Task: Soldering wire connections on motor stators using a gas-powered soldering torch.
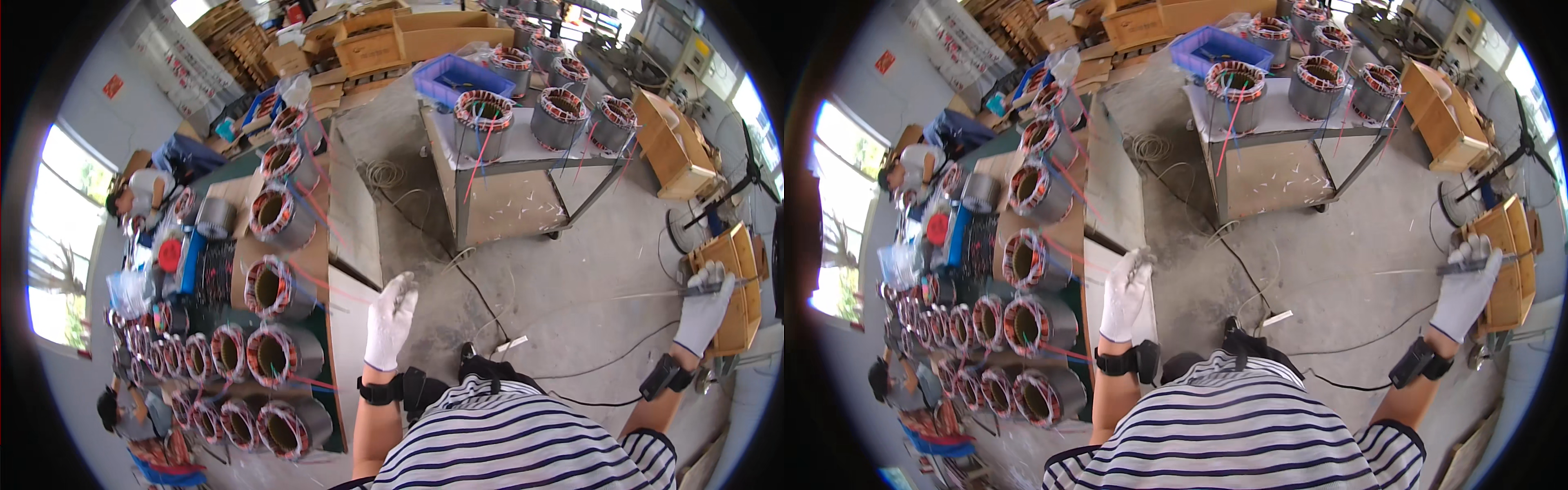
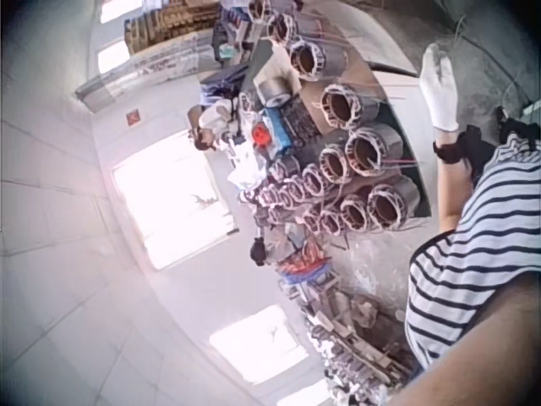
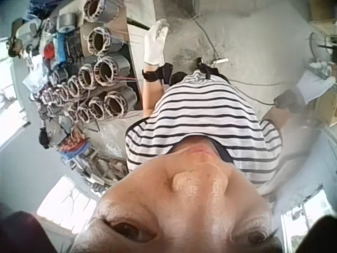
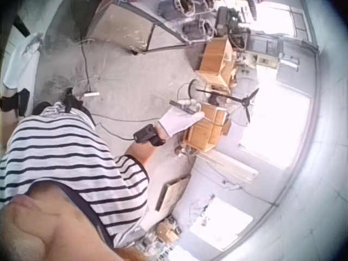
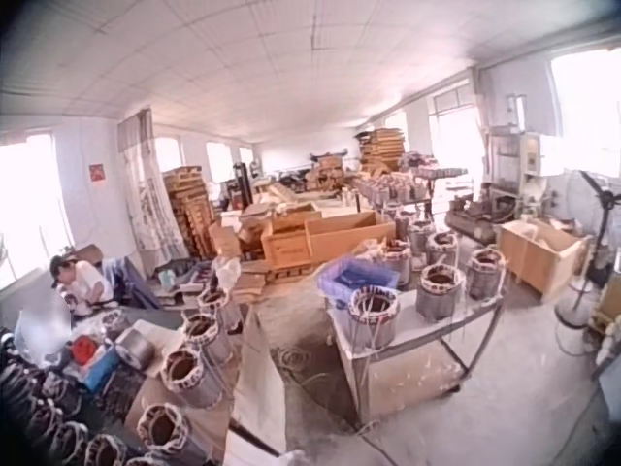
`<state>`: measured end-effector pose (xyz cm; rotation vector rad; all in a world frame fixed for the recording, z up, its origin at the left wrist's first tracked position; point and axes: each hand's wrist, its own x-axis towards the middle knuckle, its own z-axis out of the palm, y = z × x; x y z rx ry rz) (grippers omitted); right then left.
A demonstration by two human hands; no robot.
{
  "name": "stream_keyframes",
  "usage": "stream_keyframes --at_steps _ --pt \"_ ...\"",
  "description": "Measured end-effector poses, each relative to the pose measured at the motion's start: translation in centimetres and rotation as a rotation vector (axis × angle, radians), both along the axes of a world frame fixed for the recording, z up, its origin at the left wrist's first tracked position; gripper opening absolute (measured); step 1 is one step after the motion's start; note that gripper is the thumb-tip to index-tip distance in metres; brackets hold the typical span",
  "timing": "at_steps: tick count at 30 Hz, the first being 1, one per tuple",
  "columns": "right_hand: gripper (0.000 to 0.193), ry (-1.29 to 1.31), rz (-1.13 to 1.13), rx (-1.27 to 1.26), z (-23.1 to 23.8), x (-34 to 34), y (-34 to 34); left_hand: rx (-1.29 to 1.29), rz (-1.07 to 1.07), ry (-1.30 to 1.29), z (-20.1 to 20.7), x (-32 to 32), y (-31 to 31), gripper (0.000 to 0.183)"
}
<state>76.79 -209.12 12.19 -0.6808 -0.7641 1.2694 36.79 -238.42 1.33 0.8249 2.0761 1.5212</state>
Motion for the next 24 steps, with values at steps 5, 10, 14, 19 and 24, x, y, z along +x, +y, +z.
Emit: stream_keyframes --at_steps 5,10,14,19,24 --pt "0.034 0.027 -0.131 -0.088 -1.8 4.2 1.1 0.047 -0.073 0.102 2.0 -8.1 11.3 0.027" --pt "0.035 -0.019 -0.511 -0.16 -0.4 1.2 1.5 0.031 -0.128 0.369 2.2 -17.4 26.2 0.028" --pt "0.033 -0.167 -0.181 -0.055 -3.4 5.1 4.0 -0.14 -0.22 0.609 -0.1 -26.0 37.1 0.037" --pt "0.03 -0.116 -0.197 -0.046 -1.5 0.7 6.8 -0.19 -0.288 0.921 -3.4 -32.1 49.3 0.044" --pt "0.031 -0.181 -0.459 -0.195 -0.8 -0.5 7.1 -0.281 -0.469 0.861 -5.1 -35.5 53.4 0.027"
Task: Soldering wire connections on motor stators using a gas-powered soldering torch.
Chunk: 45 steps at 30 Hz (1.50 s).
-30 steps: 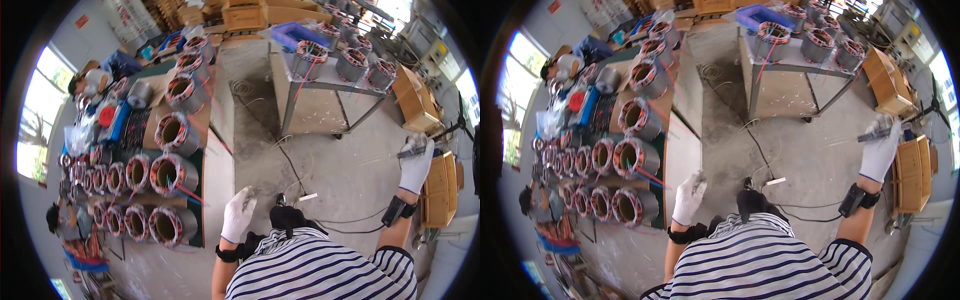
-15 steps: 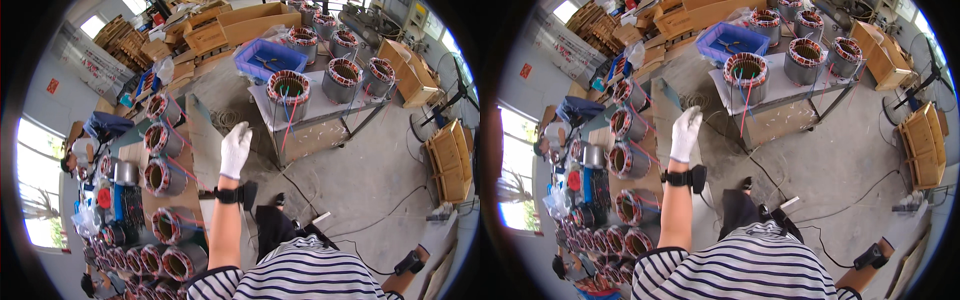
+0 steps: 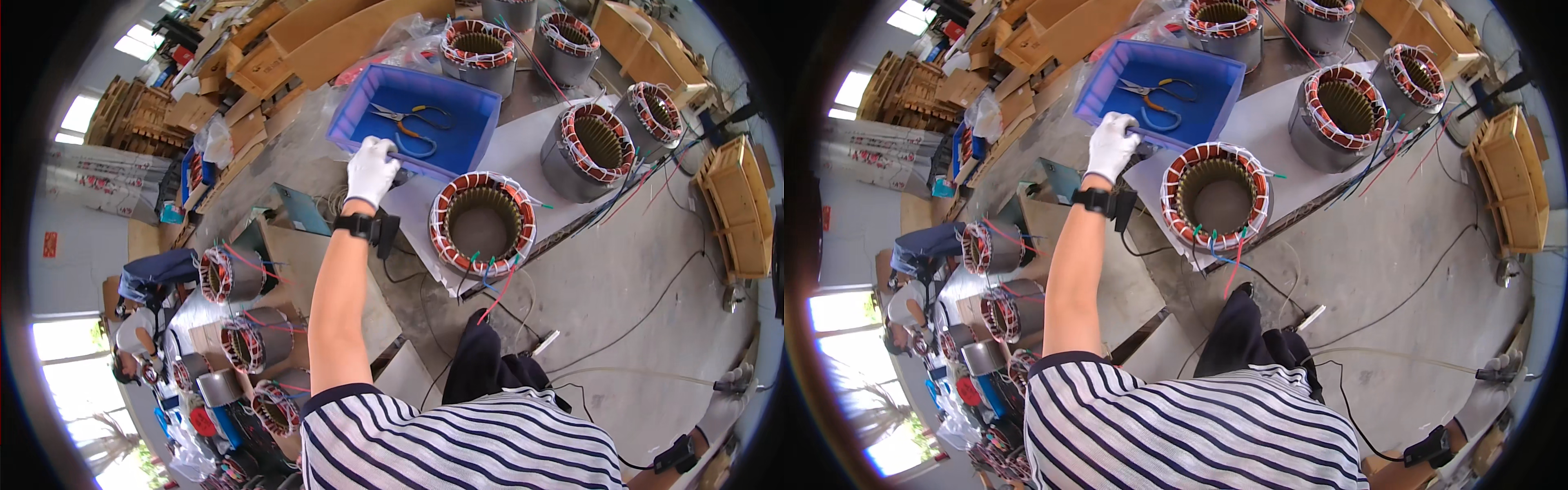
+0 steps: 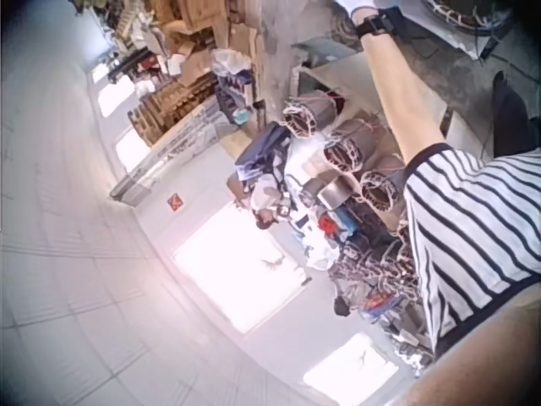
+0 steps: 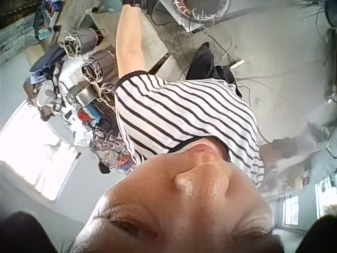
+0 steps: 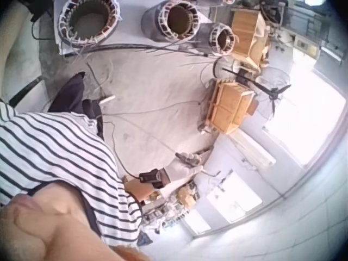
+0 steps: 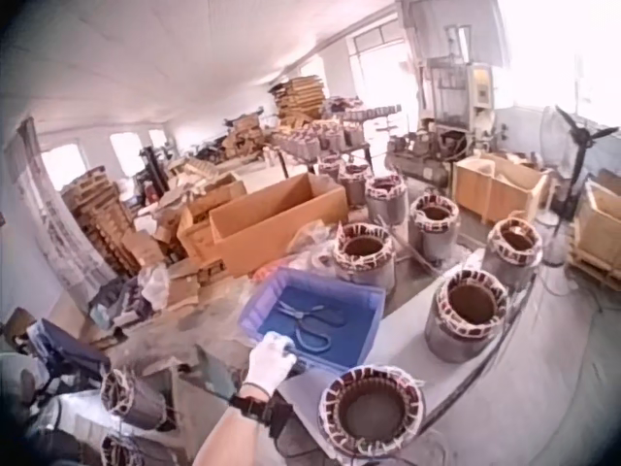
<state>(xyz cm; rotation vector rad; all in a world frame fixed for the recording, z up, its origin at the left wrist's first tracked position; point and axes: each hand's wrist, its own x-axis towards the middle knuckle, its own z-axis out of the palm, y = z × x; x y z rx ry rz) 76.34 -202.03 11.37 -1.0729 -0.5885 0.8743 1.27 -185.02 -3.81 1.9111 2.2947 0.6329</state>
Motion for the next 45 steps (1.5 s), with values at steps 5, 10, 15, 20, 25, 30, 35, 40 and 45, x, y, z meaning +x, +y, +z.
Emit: stream_keyframes --at_steps 5,10,15,20,25,30,35,40,45 --pt "0.032 0.073 0.022 0.023 -0.1 -1.0 -0.3 0.23 -0.086 -0.05 2.2 -3.2 -1.7 0.021" --pt "0.034 0.087 -0.062 -0.024 -0.9 0.3 -0.1 0.244 0.026 -0.05 8.6 -6.9 -5.0 0.018" --pt "0.035 0.113 0.195 0.067 -1.7 0.6 0.3 0.302 0.146 0.082 12.4 -9.1 -7.3 0.02" --pt "0.035 0.076 0.108 0.012 -2.6 -0.3 1.3 0.293 0.204 0.067 11.6 -8.5 -7.6 0.02" --pt "0.03 0.091 -0.074 -0.061 -2.5 -3.5 4.2 0.308 0.121 0.057 7.2 -4.2 -5.1 0.021" --pt "0.031 0.007 -0.131 -0.11 -1.8 -3.0 4.8 0.284 0.137 -0.066 3.0 0.5 -2.2 0.02" --pt "0.031 -0.018 -0.095 -0.09 -1.7 -2.0 3.8 0.207 0.171 -0.205 -0.7 2.8 -2.1 0.02" --pt "0.029 0.06 -0.156 -0.104 -1.4 -4.6 3.5 0.166 0.078 -0.078 -0.6 2.7 -2.1 0.023" --pt "0.03 0.203 -0.102 -0.005 -2.5 -8.3 5.8 0.048 0.054 -0.055 0.1 1.8 -3.4 0.033"
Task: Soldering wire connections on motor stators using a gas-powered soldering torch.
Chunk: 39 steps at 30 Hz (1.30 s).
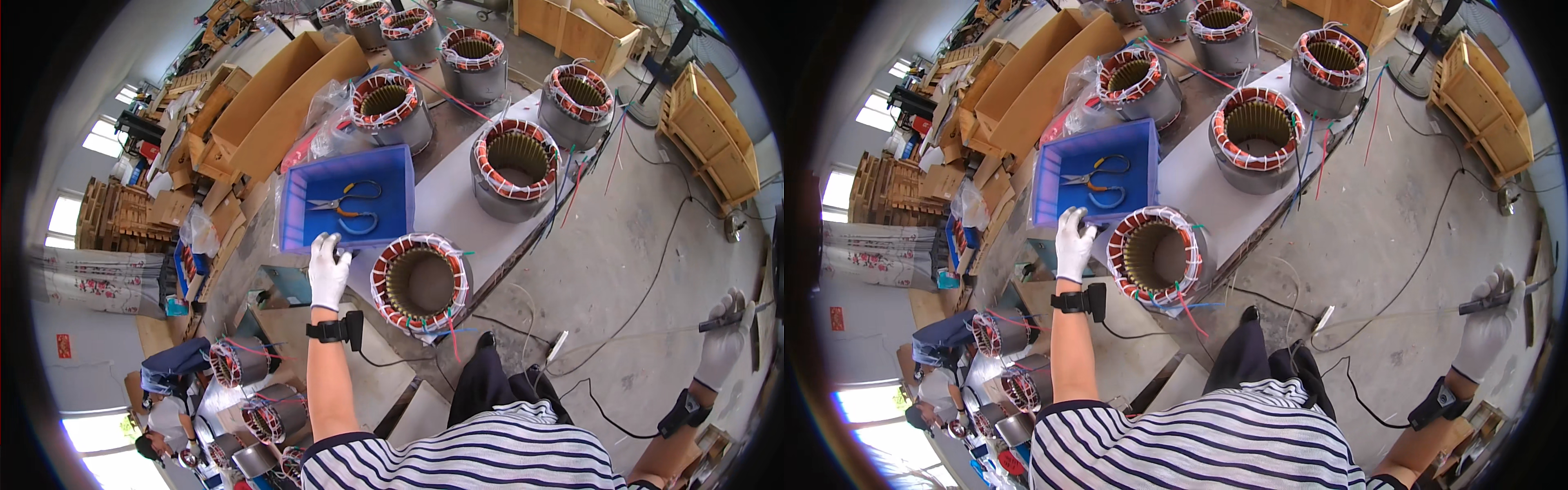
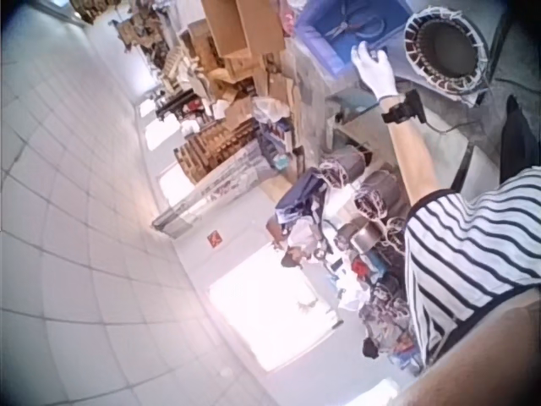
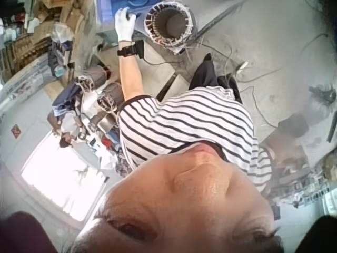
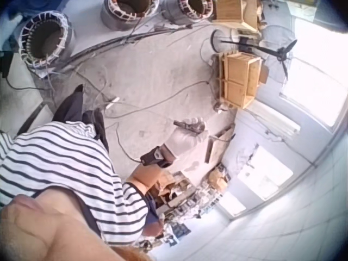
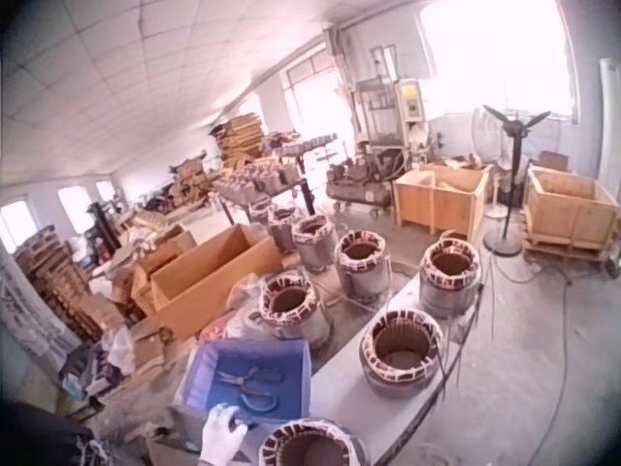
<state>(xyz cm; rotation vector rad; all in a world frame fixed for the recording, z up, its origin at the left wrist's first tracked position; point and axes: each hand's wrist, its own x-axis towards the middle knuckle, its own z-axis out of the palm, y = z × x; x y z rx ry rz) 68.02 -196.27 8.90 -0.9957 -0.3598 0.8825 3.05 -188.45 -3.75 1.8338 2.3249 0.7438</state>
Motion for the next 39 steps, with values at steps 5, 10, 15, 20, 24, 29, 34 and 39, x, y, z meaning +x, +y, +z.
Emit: stream_keyframes --at_steps 5,10,15,20,24,29,34,39 --pt "0.033 0.004 0.162 0.116 0.5 0.0 0.3 -0.006 0.097 -0.031 2.7 3.6 -1.7 0.04" --pt "0.034 0.0 0.322 0.3 1.1 -2.0 0.7 0.148 0.197 0.024 5.4 7.8 -10.1 0.036" --pt "0.034 0.079 0.482 0.274 1.5 0.0 0.0 0.344 0.415 -0.158 10.0 15.5 -19.2 0.03" --pt "0.035 0.118 0.652 0.252 -0.5 2.9 -0.6 0.482 0.459 -0.033 10.1 25.1 -29.2 0.029" --pt "0.035 0.295 0.929 0.233 -1.6 3.1 -1.3 0.386 0.609 -0.096 9.9 32.4 -39.0 0.027" --pt "0.032 0.373 1.424 0.375 -0.4 3.9 -1.0 0.438 0.657 -0.034 10.3 41.1 -48.1 0.026" --pt "0.035 0.253 1.361 0.227 0.8 -0.4 -5.6 0.367 0.817 -0.127 8.0 51.7 -59.8 0.028" --pt "0.035 0.305 1.475 0.212 0.7 -2.1 -10.7 0.288 1.019 -0.162 6.0 62.6 -69.7 0.028"
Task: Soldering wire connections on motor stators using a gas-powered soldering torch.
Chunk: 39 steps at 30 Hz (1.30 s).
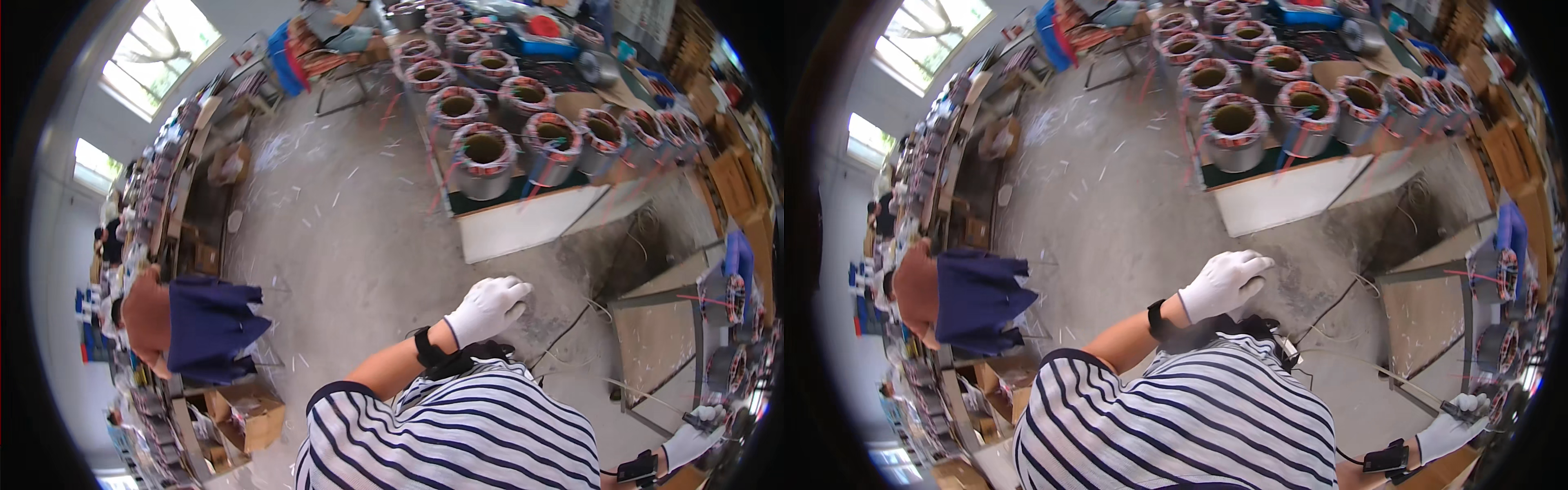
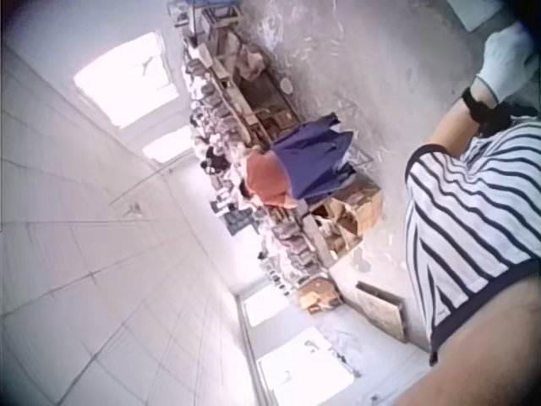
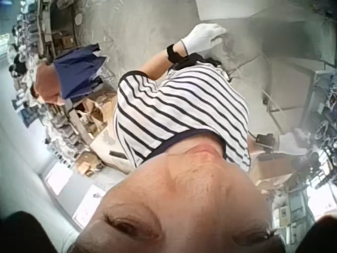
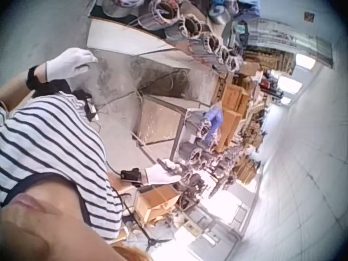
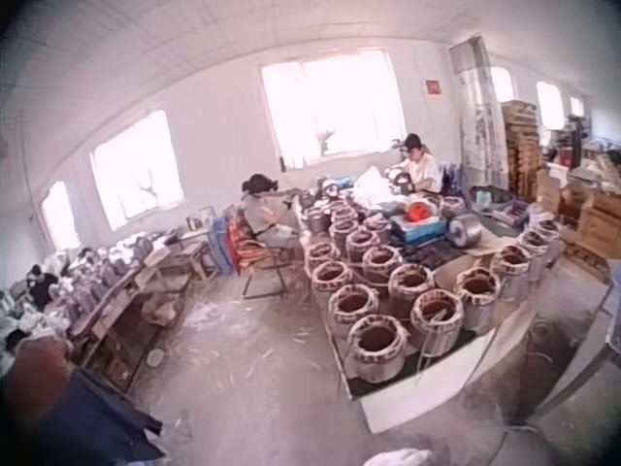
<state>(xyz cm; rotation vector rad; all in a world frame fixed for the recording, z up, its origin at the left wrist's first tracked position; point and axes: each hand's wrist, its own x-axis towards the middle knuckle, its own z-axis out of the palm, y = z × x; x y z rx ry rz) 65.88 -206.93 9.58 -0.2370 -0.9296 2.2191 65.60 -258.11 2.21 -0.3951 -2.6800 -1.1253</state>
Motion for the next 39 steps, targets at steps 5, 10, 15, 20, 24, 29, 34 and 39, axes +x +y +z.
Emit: stream_keyframes --at_steps 5,10,15,20,24,29,34,39 --pt "0.035 0.102 0.377 0.151 -1.0 0.4 -11.3 -0.001 0.241 -0.124 -2.2 11.4 -10.9 0.028" --pt "0.034 0.257 0.885 0.047 -2.4 0.1 -22.1 -0.083 0.42 -0.144 -2.3 21.9 -21.7 0.029" --pt "0.033 0.301 1.091 -0.032 -0.9 -0.9 -36.8 0.069 0.685 -0.175 -2.6 30.0 -29.5 0.028" --pt "0.029 0.164 1.008 -0.012 2.0 -0.5 -52.0 0.142 0.8 -0.128 -2.7 30.9 -38.8 0.029" --pt "0.031 0.228 1.143 -0.022 0.8 -4.1 -61.6 0.145 0.944 -0.164 -6.4 30.5 -48.1 0.031" --pt "0.033 0.051 0.985 -0.052 -0.6 -8.6 -77.0 -0.022 1.057 -0.562 -8.6 32.9 -56.4 0.037" --pt "0.031 0.077 1.258 -0.004 -0.5 -11.9 -93.4 0.133 1.304 -0.541 -9.5 37.2 -62.9 0.037" --pt "0.027 0.204 1.654 -0.127 0.0 -14.9 -109.0 0.331 1.542 -0.433 -12.7 39.6 -69.1 0.037"
